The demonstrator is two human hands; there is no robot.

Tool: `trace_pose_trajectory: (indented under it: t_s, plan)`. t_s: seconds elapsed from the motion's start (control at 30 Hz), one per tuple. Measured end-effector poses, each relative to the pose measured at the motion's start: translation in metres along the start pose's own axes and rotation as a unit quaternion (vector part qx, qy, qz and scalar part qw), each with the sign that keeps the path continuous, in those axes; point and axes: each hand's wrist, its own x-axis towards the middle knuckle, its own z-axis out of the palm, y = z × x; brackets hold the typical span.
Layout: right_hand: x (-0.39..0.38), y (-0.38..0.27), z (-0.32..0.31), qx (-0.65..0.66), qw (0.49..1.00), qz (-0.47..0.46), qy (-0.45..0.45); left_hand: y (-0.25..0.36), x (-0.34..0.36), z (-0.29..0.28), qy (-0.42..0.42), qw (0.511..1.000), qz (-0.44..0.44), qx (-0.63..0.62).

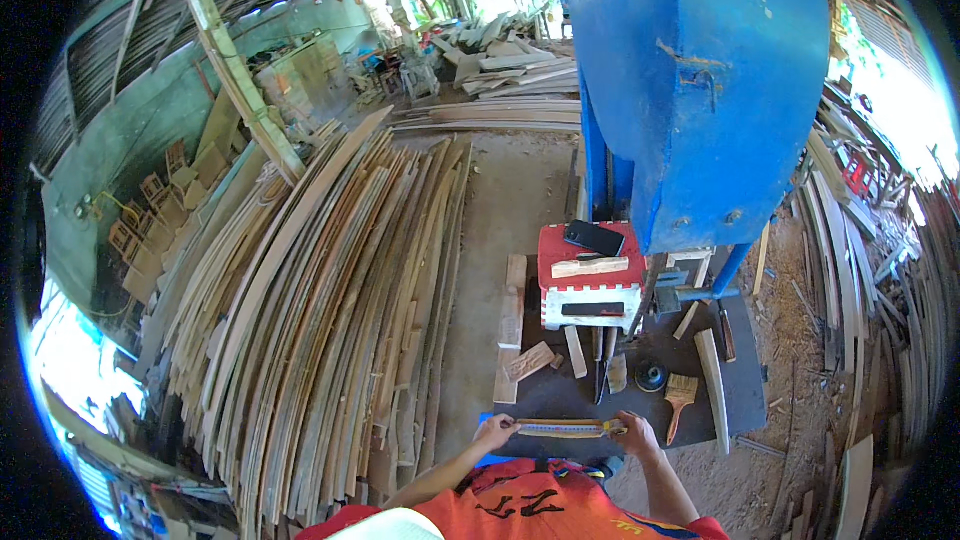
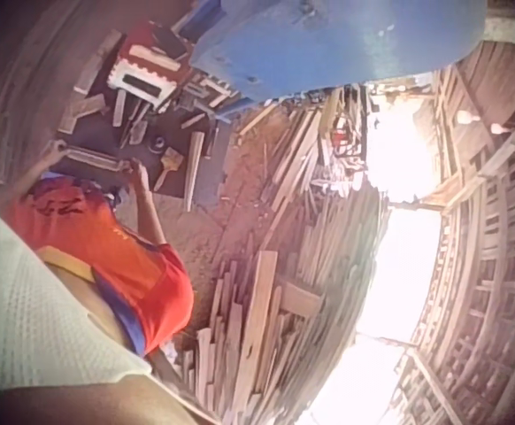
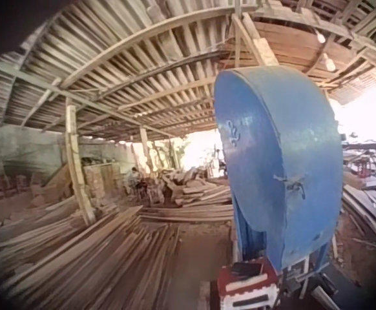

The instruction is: Marking, measuring, and inspecting small wood blocks at a workshop bench.

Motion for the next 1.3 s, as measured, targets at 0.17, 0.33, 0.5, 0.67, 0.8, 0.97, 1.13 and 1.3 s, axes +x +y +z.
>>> trace_pose_trajectory:
  t_s: [0.17,0.33,0.5,0.67,0.8,0.97,1.13,1.3]
  plan:
    - [-0.003,-0.003,0.002,-0.002,1.000,-0.005,0.018,-0.002,-0.001,0.000,0.018,0.999,0.012,-0.027]
    - [-0.002,0.000,0.006,0.026,0.998,-0.020,0.053,-0.001,0.002,0.004,-0.009,0.998,-0.036,-0.057]
    - [-0.004,-0.008,0.012,-0.020,0.997,-0.014,0.068,-0.007,0.001,0.002,0.001,0.999,-0.022,-0.044]
    - [-0.005,-0.013,0.010,0.006,0.998,0.012,0.058,0.006,-0.005,-0.006,0.001,1.000,0.007,-0.021]
    - [-0.001,-0.010,0.012,-0.017,0.998,0.012,0.051,0.006,-0.007,-0.006,0.012,1.000,-0.004,-0.025]
    - [-0.002,-0.016,0.012,-0.032,0.997,0.040,0.059,0.013,-0.009,-0.011,0.015,1.000,0.016,-0.009]
    - [0.009,-0.013,0.013,-0.051,0.996,0.030,0.068,0.008,-0.009,-0.002,0.048,0.999,0.013,-0.015]
    - [0.012,-0.016,0.013,-0.018,0.996,0.041,0.077,0.007,-0.010,0.007,0.097,0.988,0.078,-0.096]
